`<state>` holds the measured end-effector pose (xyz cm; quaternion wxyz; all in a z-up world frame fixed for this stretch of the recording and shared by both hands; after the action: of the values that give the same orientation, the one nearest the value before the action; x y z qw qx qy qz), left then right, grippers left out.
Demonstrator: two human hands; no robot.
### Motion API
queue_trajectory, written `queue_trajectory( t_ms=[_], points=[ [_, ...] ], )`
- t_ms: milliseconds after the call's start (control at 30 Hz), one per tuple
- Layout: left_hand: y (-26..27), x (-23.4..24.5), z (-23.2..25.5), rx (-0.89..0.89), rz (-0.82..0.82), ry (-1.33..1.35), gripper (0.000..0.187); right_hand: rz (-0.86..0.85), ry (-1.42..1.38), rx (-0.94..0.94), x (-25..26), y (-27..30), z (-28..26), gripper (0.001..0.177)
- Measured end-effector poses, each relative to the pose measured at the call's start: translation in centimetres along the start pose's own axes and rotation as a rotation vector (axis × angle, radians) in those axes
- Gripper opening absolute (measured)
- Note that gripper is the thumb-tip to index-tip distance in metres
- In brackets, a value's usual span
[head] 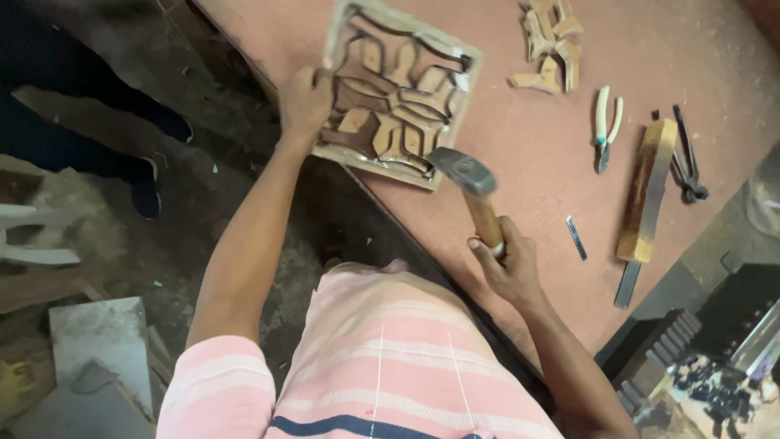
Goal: The person uses a hammer to strike a wooden block containing a carved pattern, repeatedly tapping along the edges to loosen and remove carved pieces. The person removes the separated pieces by hand and places them on the table.
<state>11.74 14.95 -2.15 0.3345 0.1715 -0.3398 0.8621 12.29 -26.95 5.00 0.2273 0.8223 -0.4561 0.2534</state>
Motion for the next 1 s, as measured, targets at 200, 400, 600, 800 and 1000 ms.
queue_trajectory(
  t_ms=[200, 400, 600, 800, 1000],
  points=[
    [-3.9, -3.0, 0.8, -0.067, -0.021, 0.188, 0.045, -0.017, 0.12, -0.025, -0.6, -2.7, -0.3, 0.026],
    [-4.8, -4.4, 1.4, 0.017, -0.04, 0.425, 0.035, 0.024, 0.222, 0.211, 1.1, -4.3, -1.7, 0.036],
    [-4.6, -5.0, 2.2, -0.062, -0.073, 0.406, 0.043, -0.068, 0.688, 0.157, -0.3, -6.6, 0.1, 0.035],
    [-5.3, -4.0, 3.6, -0.219, -0.025, 0.404, 0.027, -0.089, 0.485, 0.346, 0.2, -7.0, 0.3, 0.039],
    [-5.0, -3.8, 3.8, 0.022, -0.109, 0.392, 0.042, -0.092, 0.556, 0.149, 0.1, -7.2, 1.9, 0.035]
  ],
)
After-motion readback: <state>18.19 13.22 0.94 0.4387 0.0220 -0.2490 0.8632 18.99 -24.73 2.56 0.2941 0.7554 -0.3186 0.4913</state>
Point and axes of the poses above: each hand's wrist, its own y-axis away from the middle knuckle, its own x-axis out of the back of the hand, z = x × y, the point moved 3 cm from there along -y, towards the middle knuckle, and after that the axes turned 15 degrees about -x, right-handed, at the moved point
